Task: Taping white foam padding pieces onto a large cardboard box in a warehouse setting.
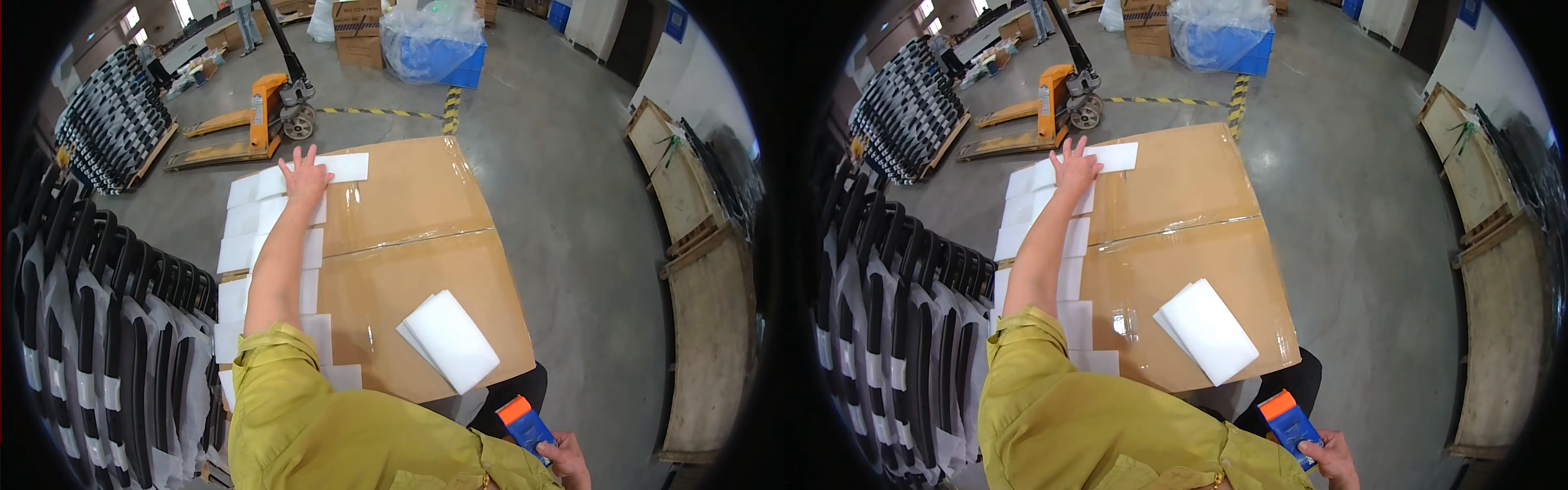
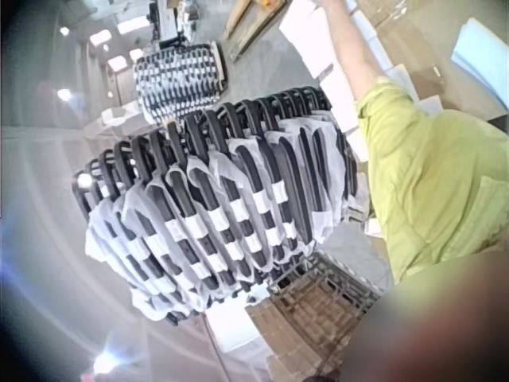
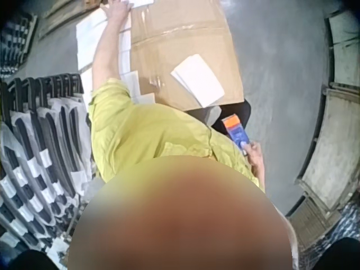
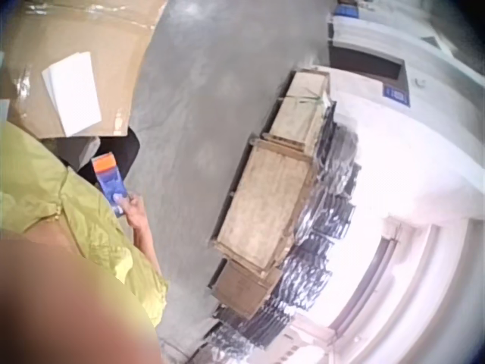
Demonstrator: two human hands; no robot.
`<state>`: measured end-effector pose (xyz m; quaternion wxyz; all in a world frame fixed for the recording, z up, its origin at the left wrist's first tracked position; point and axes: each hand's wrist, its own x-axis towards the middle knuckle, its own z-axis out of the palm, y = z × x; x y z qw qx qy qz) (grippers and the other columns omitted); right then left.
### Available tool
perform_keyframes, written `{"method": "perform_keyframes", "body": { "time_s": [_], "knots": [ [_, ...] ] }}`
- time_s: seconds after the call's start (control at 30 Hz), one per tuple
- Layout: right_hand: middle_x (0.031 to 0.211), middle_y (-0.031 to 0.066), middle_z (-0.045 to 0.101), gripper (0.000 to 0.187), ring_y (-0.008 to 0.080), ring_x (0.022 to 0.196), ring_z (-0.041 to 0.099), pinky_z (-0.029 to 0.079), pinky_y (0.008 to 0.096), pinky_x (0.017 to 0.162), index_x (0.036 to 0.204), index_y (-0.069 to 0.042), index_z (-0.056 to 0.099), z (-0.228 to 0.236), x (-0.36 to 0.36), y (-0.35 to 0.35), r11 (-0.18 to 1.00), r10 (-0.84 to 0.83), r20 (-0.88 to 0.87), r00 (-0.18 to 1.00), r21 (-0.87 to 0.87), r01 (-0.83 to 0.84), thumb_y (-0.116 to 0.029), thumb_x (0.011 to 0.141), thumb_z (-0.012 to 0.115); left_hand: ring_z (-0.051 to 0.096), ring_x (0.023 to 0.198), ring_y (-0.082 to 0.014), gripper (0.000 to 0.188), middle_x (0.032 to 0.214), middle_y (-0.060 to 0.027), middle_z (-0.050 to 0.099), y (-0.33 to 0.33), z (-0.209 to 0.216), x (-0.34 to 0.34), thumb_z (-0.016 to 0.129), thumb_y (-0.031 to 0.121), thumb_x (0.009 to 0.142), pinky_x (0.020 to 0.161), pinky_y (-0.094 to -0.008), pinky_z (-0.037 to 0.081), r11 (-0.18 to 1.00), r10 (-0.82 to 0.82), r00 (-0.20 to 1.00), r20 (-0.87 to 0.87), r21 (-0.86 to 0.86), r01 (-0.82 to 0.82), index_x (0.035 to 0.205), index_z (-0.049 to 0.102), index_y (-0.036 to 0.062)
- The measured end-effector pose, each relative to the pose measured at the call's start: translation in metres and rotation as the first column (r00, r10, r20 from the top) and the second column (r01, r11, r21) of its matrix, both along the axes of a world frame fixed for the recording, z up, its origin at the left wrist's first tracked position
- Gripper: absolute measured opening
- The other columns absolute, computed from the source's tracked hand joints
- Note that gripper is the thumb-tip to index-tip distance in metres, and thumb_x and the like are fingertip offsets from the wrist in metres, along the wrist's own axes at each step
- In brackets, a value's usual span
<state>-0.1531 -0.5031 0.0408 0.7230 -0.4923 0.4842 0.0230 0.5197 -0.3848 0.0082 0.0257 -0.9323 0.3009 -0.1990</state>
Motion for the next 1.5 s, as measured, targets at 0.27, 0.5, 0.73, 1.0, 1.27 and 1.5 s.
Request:
{"method": "perform_keyframes", "body": {
  "time_s": [0.27,0.5,0.73,1.0,1.27,1.5],
  "knots": [
    [0.079,0.0088,0.066,0.041,0.0112,0.066,0.060,0.049,0.0249,0.062,0.088,0.007,0.064,0.036,0.013,-0.011,0.970,0.151,0.344,0.927,-0.234,-0.071,-0.022,0.065,0.081,0.061,0.080,-0.0185,0.017,0.087,-0.0093,0.062,-0.034,0.067,-0.189,0.062,0.010,0.080,0.069,-0.0284,0.048,0.516,-0.714,0.672,-0.197,-0.797,0.314,0.096,0.060,0.0054],
    [0.072,0.0044,0.065,0.035,0.0061,0.061,0.056,0.046,0.0214,0.056,0.084,0.005,0.064,0.054,0.039,-0.005,0.872,0.430,0.509,0.746,-0.447,-0.198,-0.017,0.063,0.082,0.057,0.081,-0.0067,0.025,0.091,0.0000,0.060,0.014,0.087,-0.384,0.060,0.022,0.088,0.071,-0.0213,0.047,0.758,-0.592,-0.724,-0.354,-0.551,-0.350,0.105,0.054,0.0050],
    [0.067,0.0018,0.062,0.038,0.0039,0.059,0.052,0.041,0.0208,0.052,0.084,0.003,0.064,0.055,0.028,0.001,0.749,0.599,0.439,0.670,-0.604,-0.274,-0.024,0.063,0.082,0.057,0.082,-0.0071,0.014,0.092,0.0010,0.059,0.044,0.082,-0.422,0.057,0.018,0.090,0.073,-0.0227,0.048,0.700,-0.703,-0.641,-0.307,-0.456,-0.550,0.096,0.057,0.0061],
    [0.067,-0.0007,0.058,0.036,0.0038,0.061,0.049,0.040,0.0219,0.052,0.085,0.001,0.062,0.063,0.019,0.004,0.737,0.602,0.375,0.705,-0.602,-0.308,-0.025,0.067,0.080,0.061,0.085,-0.0124,0.026,0.090,-0.0067,0.064,0.051,0.081,-0.428,0.055,0.025,0.091,0.075,-0.0242,0.050,0.656,-0.753,-0.499,-0.429,-0.553,-0.514,0.100,0.061,0.0006],
    [0.072,-0.0002,0.060,0.031,0.0033,0.065,0.050,0.041,0.0201,0.055,0.088,0.001,0.063,0.065,0.024,0.010,0.826,0.500,0.346,0.794,-0.464,-0.318,-0.021,0.071,0.077,0.059,0.075,-0.0082,0.020,0.085,-0.0038,0.066,0.037,0.079,-0.426,0.062,0.017,0.086,0.069,-0.0211,0.047,0.669,-0.734,0.036,-0.678,-0.732,-0.133,0.096,0.065,-0.0002],
    [0.081,0.0053,0.064,0.041,0.0079,0.070,0.057,0.046,0.0223,0.063,0.095,0.005,0.062,0.070,0.012,-0.007,0.867,0.448,0.266,0.853,-0.360,-0.344,-0.025,0.072,0.075,0.061,0.080,-0.0144,0.020,0.093,-0.0089,0.067,0.018,0.065,-0.350,0.065,0.019,0.081,0.071,-0.0256,0.047,0.603,-0.711,0.382,-0.590,-0.792,-0.102,0.093,0.068,0.0031]
  ]
}}
